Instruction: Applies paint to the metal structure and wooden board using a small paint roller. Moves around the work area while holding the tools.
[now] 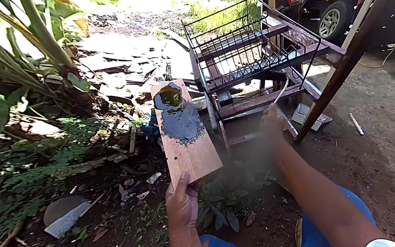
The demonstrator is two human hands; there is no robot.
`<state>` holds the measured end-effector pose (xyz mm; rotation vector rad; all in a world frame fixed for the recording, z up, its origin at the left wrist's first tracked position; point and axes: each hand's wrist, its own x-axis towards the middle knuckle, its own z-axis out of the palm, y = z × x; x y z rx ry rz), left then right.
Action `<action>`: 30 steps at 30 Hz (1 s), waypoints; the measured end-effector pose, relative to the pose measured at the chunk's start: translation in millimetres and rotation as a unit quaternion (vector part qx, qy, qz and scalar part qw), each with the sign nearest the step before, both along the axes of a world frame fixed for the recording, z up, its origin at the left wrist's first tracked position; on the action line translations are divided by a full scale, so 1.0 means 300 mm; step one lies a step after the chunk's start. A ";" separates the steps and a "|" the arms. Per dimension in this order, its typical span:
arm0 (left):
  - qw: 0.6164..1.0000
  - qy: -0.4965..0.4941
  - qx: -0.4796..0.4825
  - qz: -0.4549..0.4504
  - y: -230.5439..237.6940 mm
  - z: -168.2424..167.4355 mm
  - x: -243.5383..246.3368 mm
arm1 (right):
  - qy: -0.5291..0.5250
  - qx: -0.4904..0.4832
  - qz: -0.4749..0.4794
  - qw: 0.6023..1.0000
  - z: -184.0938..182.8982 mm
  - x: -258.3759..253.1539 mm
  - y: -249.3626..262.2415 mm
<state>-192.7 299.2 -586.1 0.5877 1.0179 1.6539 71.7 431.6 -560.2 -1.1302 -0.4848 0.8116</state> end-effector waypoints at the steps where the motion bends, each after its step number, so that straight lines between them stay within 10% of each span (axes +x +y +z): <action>1: 1.000 0.001 0.002 -0.003 -0.001 0.000 -0.002 | 0.013 0.000 0.004 1.000 0.006 -0.002 -0.009; 17: 1.000 0.007 -0.007 0.000 0.002 -0.008 -0.005 | 0.106 -0.057 0.006 0.993 -0.082 -0.061 -0.127; 23: 1.000 0.006 -0.003 0.003 -0.002 -0.004 0.003 | 0.246 0.071 -0.011 0.967 -0.031 -0.024 -0.114; 30: 1.000 0.017 0.000 0.002 -0.003 -0.008 -0.009 | 0.022 -0.085 -0.103 0.991 -0.085 0.098 -0.101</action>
